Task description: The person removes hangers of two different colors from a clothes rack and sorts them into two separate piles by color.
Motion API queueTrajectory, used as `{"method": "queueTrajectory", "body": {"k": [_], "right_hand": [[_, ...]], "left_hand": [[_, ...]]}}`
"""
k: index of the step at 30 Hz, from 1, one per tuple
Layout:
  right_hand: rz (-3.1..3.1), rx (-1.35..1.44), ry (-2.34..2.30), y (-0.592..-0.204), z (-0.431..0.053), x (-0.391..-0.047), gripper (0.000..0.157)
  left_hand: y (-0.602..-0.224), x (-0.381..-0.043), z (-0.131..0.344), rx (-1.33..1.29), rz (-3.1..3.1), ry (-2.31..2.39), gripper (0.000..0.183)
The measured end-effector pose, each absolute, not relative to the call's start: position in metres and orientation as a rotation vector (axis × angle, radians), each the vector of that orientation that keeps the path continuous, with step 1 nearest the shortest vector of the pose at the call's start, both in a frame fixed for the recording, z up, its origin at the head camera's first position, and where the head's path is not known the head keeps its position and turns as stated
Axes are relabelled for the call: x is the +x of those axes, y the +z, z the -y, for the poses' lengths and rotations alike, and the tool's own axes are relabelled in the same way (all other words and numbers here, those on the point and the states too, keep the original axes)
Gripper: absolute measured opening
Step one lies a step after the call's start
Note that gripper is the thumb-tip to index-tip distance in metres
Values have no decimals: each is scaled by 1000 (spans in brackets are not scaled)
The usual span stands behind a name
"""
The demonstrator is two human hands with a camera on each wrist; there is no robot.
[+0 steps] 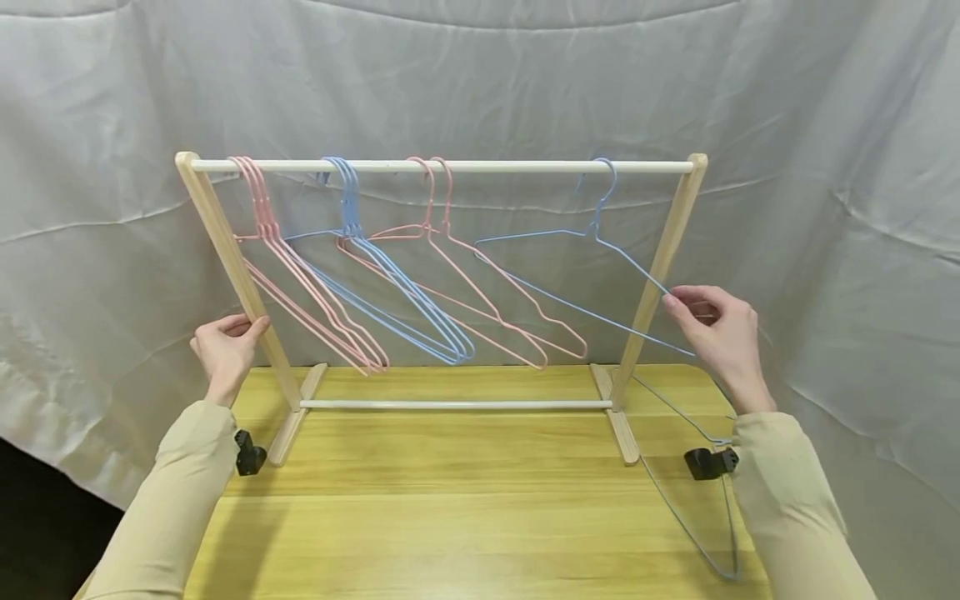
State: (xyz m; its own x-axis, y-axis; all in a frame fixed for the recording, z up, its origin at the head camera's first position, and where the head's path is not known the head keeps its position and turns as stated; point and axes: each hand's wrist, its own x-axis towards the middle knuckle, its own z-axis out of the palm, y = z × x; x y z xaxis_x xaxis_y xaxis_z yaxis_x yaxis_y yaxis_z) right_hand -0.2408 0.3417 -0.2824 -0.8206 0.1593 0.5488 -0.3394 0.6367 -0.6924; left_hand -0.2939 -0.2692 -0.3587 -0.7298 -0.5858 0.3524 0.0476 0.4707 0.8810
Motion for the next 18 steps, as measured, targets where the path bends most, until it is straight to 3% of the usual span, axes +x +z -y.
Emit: {"method": "queueTrajectory", "body": {"k": [5,11,18], "right_hand": [[2300,148,1017,-279,-335,-248,30],[2261,101,1068,-280,-337,-250,6],[2203,86,1251,-279,-333,-250,6]], "left_hand": [[-360,-294,269,431,2068,-1274,29],[-361,-295,268,414,2063,-1254,27],[-360,-295,269,424,2069,-1254,28]]}}
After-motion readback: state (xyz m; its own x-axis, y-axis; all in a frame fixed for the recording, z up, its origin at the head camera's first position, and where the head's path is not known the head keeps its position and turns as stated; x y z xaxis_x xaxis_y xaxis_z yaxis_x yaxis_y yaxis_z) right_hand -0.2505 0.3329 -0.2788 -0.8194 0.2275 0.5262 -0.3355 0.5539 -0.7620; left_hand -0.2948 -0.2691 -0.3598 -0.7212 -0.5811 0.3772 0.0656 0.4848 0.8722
